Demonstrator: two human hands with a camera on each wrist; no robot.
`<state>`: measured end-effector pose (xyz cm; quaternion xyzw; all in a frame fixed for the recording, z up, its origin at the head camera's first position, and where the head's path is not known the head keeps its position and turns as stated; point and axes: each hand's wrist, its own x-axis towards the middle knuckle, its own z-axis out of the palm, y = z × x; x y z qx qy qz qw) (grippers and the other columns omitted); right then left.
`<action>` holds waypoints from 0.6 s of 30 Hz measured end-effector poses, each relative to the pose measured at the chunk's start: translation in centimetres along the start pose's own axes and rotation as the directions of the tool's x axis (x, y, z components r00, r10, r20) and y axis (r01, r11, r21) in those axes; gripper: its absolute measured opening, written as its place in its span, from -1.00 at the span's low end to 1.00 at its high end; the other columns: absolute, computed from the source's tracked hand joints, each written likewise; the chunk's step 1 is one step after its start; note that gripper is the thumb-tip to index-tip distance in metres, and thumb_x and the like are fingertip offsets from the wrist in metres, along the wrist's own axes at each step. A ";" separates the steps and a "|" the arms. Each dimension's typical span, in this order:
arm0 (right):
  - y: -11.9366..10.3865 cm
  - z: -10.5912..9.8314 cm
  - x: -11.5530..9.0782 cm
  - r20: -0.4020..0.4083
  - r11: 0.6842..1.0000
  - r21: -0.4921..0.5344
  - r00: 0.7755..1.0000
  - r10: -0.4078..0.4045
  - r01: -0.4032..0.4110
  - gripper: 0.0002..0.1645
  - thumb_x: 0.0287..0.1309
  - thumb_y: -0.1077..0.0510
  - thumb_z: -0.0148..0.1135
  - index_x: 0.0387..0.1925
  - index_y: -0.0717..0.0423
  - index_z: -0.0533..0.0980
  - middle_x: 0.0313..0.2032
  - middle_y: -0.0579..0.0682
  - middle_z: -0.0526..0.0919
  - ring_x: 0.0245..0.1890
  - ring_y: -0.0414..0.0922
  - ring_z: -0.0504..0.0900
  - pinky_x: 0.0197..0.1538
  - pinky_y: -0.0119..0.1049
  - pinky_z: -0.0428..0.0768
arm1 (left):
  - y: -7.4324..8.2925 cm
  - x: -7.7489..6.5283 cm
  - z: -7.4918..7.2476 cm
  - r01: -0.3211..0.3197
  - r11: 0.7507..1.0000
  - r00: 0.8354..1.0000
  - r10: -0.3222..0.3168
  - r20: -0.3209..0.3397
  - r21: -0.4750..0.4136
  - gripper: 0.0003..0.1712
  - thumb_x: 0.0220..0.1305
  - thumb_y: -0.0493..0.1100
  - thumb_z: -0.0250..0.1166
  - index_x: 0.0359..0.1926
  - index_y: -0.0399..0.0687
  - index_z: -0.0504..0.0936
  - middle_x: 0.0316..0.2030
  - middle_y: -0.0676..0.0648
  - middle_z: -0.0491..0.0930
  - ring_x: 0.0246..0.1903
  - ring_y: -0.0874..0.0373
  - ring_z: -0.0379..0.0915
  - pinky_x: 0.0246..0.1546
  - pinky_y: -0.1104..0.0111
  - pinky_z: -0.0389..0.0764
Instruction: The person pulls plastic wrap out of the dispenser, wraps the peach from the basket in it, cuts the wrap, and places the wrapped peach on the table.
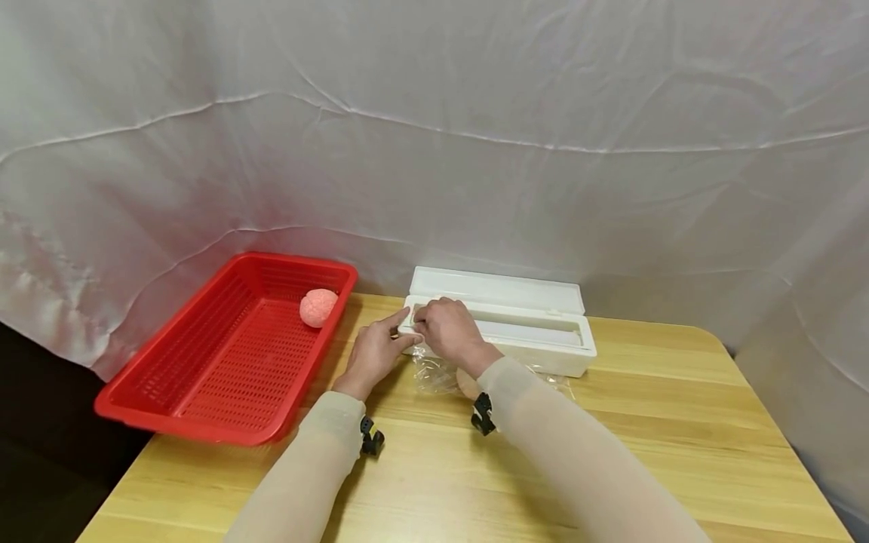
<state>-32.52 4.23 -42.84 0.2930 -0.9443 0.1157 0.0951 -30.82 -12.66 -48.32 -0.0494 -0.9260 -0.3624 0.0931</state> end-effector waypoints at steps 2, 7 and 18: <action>0.1 0.0 0.0 0.002 1.000 -0.011 1.000 -0.007 0.007 -0.86 0.42 0.11 0.34 -0.15 0.00 0.79 -0.20 -0.01 0.81 -0.14 0.00 0.70 0.05 0.00 0.64 | 0.0 0.0 0.0 -0.006 1.000 1.000 0.005 -0.003 -0.004 -0.23 0.26 0.17 0.52 0.46 0.20 0.54 0.02 -0.11 0.80 -0.17 0.00 0.62 -0.10 0.10 0.64; 0.8 -0.2 -0.3 0.004 0.999 -0.032 1.000 -0.028 0.028 -0.90 0.37 0.14 0.38 -0.28 0.01 0.76 -0.27 -0.03 0.79 -0.19 0.00 0.68 0.02 -0.01 0.63 | 0.0 0.0 0.1 -0.019 1.000 1.000 0.019 0.007 -0.021 -0.23 0.27 0.14 0.52 0.46 0.18 0.54 -0.16 -0.11 0.82 -0.31 0.03 0.55 -0.20 0.18 0.59; 2.1 -0.8 -1.5 0.022 1.000 0.007 1.000 -0.015 0.015 -0.86 0.40 0.12 0.36 -0.12 -0.01 0.79 -0.17 -0.01 0.82 -0.13 0.03 0.71 0.04 0.01 0.61 | 0.0 -0.1 -0.2 0.015 1.000 1.000 -0.015 0.007 -0.021 -0.22 0.26 0.13 0.53 0.47 0.20 0.53 0.14 -0.23 0.72 -0.10 -0.05 0.62 -0.08 0.11 0.62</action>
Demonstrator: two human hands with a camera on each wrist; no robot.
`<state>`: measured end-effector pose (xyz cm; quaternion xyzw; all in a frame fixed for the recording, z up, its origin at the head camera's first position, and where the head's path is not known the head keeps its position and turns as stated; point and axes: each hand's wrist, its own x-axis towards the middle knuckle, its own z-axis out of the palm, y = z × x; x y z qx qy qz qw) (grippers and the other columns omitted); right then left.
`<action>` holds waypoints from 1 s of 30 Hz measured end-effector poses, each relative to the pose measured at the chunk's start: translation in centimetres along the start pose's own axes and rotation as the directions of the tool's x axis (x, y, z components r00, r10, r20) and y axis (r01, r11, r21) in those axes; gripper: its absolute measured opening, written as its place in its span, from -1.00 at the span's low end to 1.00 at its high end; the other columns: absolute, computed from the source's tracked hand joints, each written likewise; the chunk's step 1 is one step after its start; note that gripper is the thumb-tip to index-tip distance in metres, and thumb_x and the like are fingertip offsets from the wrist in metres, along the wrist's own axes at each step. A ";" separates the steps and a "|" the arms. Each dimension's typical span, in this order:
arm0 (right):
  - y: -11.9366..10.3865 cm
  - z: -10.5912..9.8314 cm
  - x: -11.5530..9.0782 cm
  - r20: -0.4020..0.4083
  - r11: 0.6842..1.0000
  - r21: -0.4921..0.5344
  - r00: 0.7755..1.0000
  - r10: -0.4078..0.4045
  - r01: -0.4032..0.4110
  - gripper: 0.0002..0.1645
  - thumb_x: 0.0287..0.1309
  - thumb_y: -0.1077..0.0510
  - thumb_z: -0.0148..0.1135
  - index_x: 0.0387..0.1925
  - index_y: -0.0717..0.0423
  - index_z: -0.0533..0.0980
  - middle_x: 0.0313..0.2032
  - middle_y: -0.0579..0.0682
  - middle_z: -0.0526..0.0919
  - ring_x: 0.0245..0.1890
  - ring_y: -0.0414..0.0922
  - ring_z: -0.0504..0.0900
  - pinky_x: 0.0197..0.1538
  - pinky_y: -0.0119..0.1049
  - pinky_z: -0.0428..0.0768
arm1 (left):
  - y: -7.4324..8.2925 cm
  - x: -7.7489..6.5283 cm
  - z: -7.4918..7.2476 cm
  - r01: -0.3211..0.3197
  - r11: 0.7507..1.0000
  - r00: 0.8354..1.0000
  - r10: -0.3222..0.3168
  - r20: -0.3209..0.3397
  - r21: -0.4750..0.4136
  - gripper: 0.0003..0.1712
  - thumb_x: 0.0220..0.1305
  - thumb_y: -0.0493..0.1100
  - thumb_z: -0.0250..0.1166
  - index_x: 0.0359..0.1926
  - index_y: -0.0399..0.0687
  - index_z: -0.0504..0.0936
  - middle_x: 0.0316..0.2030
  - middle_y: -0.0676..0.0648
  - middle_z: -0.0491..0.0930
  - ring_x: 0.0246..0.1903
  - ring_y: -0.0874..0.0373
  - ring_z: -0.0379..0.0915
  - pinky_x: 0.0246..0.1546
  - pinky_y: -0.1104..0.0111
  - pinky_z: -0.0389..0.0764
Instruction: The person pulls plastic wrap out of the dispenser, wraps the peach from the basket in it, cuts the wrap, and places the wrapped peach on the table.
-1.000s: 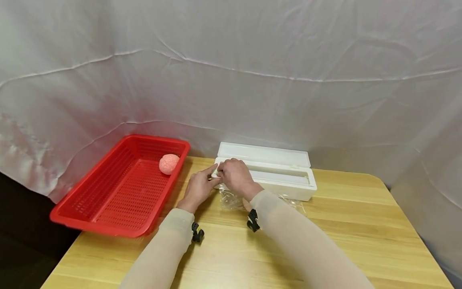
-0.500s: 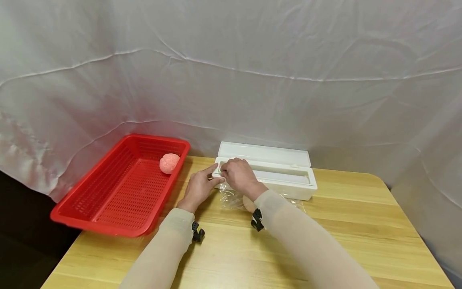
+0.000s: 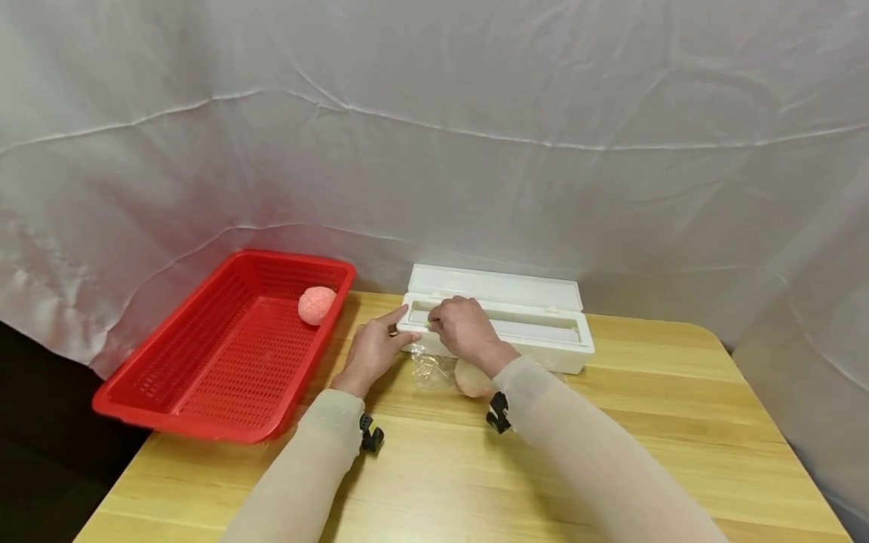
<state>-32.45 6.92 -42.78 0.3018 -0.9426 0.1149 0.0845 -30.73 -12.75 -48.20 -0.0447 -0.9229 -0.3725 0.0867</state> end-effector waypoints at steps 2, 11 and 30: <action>0.1 0.0 -0.1 -0.005 1.000 0.001 1.000 -0.003 0.003 -0.85 0.39 0.12 0.37 -0.12 -0.01 0.79 -0.17 -0.02 0.82 -0.13 0.02 0.71 0.03 0.01 0.62 | 0.0 0.0 0.0 -0.003 1.000 1.000 0.003 0.001 -0.005 -0.22 0.26 0.13 0.53 0.47 0.20 0.53 0.15 -0.21 0.72 -0.08 -0.05 0.62 -0.06 0.10 0.62; 0.4 -0.2 -0.6 -0.009 1.000 0.014 1.000 0.014 -0.014 -0.85 0.38 0.10 0.37 -0.13 0.00 0.79 -0.15 -0.02 0.83 -0.13 0.01 0.71 0.06 0.03 0.61 | -0.1 -0.1 -0.1 0.000 1.000 1.000 0.000 -0.005 -0.015 -0.22 0.26 0.12 0.53 0.47 0.19 0.52 0.14 -0.21 0.72 -0.13 -0.04 0.59 -0.06 0.08 0.62; 1.9 -0.6 -2.0 -0.016 1.000 0.019 1.000 0.024 -0.023 -0.86 0.40 0.12 0.36 -0.15 0.01 0.78 -0.19 -0.02 0.82 -0.15 0.00 0.69 0.09 0.06 0.62 | 0.0 -0.2 0.0 0.026 0.999 1.000 -0.026 0.006 -0.018 -0.22 0.27 0.12 0.53 0.48 0.27 0.51 0.18 -0.20 0.71 -0.08 -0.05 0.60 -0.03 0.11 0.61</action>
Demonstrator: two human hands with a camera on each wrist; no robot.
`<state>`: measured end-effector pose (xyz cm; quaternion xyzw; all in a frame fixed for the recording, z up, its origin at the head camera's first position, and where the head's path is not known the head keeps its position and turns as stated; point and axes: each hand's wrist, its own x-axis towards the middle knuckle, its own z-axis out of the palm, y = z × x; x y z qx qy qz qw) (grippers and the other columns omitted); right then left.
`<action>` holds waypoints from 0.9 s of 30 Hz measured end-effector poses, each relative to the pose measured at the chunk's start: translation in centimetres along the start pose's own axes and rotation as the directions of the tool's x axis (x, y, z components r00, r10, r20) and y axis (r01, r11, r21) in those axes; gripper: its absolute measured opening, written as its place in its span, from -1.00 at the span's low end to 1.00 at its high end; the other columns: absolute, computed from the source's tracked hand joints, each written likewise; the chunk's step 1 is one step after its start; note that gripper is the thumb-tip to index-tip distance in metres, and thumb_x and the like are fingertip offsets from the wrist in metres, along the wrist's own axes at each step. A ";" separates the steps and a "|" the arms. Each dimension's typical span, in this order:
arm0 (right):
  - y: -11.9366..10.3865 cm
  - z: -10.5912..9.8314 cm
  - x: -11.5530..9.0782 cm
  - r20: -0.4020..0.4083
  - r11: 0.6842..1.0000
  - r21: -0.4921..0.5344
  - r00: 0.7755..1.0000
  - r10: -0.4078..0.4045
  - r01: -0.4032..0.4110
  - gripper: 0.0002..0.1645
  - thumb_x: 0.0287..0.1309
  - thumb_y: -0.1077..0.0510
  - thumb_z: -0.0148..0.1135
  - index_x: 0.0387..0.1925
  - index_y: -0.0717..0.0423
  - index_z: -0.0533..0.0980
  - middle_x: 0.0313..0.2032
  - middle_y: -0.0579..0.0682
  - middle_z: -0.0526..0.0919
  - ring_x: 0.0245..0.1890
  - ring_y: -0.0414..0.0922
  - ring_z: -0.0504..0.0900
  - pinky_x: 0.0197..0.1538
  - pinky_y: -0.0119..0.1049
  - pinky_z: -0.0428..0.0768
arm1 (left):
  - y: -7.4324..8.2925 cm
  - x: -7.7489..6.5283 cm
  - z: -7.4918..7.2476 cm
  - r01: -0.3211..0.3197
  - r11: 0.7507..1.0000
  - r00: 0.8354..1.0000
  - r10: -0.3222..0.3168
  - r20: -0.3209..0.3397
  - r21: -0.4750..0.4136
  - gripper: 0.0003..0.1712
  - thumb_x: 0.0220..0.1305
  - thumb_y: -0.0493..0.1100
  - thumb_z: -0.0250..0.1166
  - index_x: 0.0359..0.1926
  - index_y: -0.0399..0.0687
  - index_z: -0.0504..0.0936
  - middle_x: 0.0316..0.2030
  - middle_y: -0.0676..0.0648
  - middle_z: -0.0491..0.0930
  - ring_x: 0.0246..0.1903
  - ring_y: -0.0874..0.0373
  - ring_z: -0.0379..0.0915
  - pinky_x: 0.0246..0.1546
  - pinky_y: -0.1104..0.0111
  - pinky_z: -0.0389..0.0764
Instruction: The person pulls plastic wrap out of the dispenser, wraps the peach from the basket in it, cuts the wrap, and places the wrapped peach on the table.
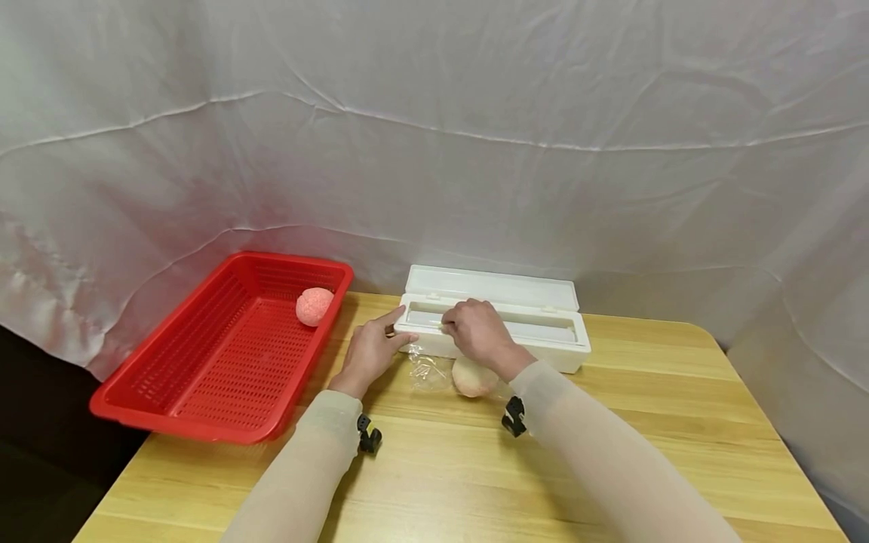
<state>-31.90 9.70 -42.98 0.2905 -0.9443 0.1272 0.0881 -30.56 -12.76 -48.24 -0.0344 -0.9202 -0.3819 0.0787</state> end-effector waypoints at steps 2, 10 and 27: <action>0.3 -0.2 -0.3 -0.003 1.000 0.000 1.000 0.001 -0.001 -0.86 0.39 0.12 0.36 -0.16 0.01 0.78 -0.20 -0.02 0.82 -0.16 0.00 0.68 0.07 0.06 0.62 | 0.0 0.0 0.0 0.004 1.000 1.000 -0.004 0.002 -0.002 -0.22 0.27 0.12 0.53 0.48 0.27 0.51 0.20 -0.19 0.70 -0.07 -0.05 0.59 -0.04 0.13 0.60; 1.4 -1.1 -1.7 -0.013 0.999 -0.049 1.000 -0.004 0.003 -0.88 0.38 0.13 0.37 -0.18 0.03 0.78 -0.19 -0.01 0.82 -0.16 0.02 0.68 0.03 0.05 0.61 | 0.1 0.0 0.0 0.001 1.000 1.000 -0.001 0.016 -0.010 -0.19 0.26 0.12 0.53 0.50 0.26 0.49 -0.03 -0.23 0.78 -0.33 0.00 0.44 -0.29 0.26 0.45; 2.9 -1.5 -3.1 -0.026 0.999 -0.046 1.000 0.016 -0.017 -0.89 0.37 0.16 0.37 -0.19 0.03 0.78 -0.18 0.00 0.83 -0.15 0.05 0.68 0.16 0.29 0.58 | 0.1 0.0 -0.1 0.013 0.999 0.999 -0.012 0.031 -0.049 -0.19 0.27 0.11 0.54 0.51 0.27 0.48 -0.30 -0.10 0.75 -0.51 0.09 0.30 -0.42 0.29 0.41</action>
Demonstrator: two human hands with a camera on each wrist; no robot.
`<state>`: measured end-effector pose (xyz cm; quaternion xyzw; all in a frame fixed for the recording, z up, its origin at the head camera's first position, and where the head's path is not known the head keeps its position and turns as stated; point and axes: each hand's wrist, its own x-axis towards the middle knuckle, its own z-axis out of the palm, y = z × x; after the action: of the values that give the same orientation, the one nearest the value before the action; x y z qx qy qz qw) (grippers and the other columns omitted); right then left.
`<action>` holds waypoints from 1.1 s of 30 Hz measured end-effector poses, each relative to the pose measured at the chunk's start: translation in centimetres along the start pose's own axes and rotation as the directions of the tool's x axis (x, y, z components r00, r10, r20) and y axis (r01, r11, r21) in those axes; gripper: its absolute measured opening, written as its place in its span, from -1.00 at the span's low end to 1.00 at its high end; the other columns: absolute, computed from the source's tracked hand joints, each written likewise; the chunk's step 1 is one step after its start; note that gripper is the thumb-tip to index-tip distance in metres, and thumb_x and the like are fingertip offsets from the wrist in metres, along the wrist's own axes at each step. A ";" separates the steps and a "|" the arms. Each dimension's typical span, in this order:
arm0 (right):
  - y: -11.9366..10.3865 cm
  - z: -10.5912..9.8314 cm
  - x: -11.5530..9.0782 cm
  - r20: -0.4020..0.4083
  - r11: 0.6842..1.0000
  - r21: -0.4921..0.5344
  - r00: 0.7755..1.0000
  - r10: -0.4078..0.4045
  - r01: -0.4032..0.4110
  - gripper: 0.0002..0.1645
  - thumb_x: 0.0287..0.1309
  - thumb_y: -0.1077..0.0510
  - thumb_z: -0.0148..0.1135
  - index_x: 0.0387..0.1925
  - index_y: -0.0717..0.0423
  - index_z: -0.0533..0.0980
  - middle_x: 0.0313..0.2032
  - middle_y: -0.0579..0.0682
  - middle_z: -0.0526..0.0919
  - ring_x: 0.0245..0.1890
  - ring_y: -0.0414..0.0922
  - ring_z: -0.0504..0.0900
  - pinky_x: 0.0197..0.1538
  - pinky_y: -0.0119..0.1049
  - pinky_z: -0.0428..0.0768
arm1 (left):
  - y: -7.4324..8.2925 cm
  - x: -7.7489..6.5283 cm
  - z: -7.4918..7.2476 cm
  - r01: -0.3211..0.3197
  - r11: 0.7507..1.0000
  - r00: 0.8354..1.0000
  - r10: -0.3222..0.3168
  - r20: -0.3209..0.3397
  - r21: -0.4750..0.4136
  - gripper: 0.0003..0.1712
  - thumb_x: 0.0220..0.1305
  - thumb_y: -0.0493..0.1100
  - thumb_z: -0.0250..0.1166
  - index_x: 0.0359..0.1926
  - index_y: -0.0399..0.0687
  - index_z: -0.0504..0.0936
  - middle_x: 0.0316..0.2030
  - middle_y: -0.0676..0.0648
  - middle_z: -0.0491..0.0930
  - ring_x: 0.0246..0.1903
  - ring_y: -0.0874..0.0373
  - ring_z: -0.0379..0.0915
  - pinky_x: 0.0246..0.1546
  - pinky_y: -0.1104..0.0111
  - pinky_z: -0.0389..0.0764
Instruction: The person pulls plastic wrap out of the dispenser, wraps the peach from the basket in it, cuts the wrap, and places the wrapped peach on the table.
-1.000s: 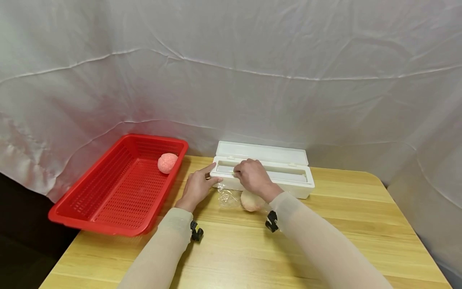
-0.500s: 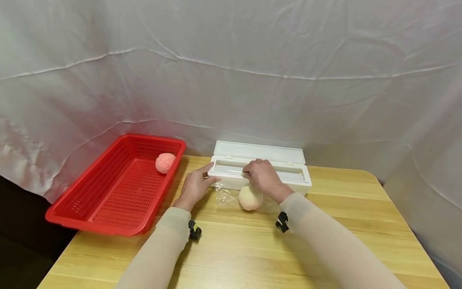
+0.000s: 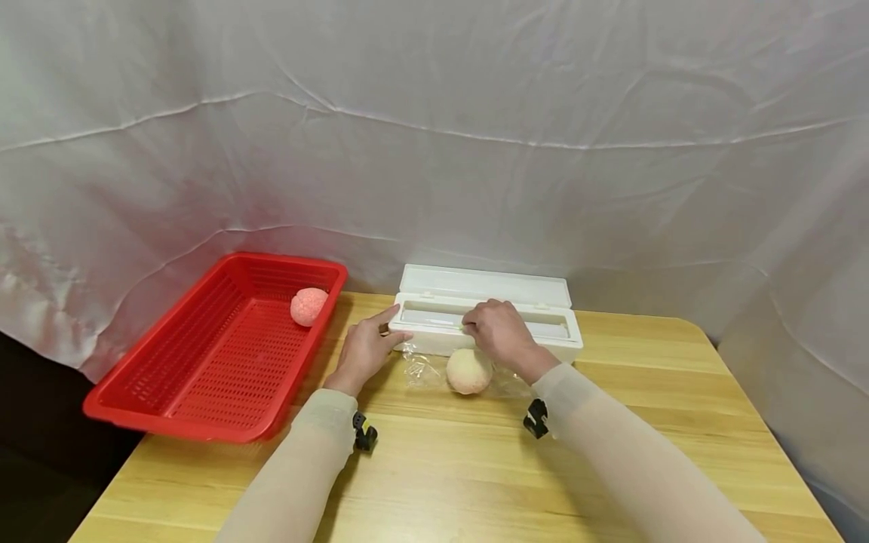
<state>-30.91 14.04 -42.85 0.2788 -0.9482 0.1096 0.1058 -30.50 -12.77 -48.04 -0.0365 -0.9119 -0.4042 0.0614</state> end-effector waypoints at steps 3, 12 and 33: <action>0.0 -0.1 -0.1 0.004 1.000 0.002 1.000 0.004 -0.004 -0.89 0.37 0.16 0.37 -0.18 0.03 0.78 -0.18 0.00 0.82 -0.14 0.06 0.68 0.19 0.31 0.56 | -0.1 0.0 0.1 -0.002 1.000 1.000 0.002 -0.008 -0.002 -0.19 0.26 0.09 0.55 0.50 0.26 0.49 -0.13 -0.13 0.79 -0.48 0.08 0.34 -0.40 0.29 0.42; 0.7 -0.1 -1.0 -0.014 1.000 0.006 1.000 0.010 -0.010 -0.86 0.40 0.14 0.36 -0.14 0.04 0.78 -0.17 -0.01 0.82 -0.14 0.04 0.69 0.11 0.19 0.60 | -0.1 -0.2 0.3 -0.008 1.000 1.000 0.008 -0.026 0.001 -0.21 0.25 0.08 0.55 0.48 0.26 0.51 0.00 -0.11 0.80 -0.28 0.05 0.53 -0.29 0.31 0.49; 2.3 -0.4 -2.5 -0.068 0.998 0.061 0.997 0.027 -0.023 -0.87 0.40 0.16 0.35 -0.14 0.06 0.78 -0.18 -0.01 0.83 -0.13 0.04 0.70 0.08 0.12 0.61 | 0.0 0.0 0.2 0.008 1.000 1.000 -0.008 -0.005 -0.016 -0.19 0.26 0.06 0.55 0.50 0.25 0.49 0.09 -0.13 0.77 -0.21 0.07 0.60 -0.30 0.35 0.54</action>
<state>-30.09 17.27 -43.44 0.2661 -0.9437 0.1487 0.1287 -30.54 -12.63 -48.21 -0.0320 -0.9087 -0.4116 0.0618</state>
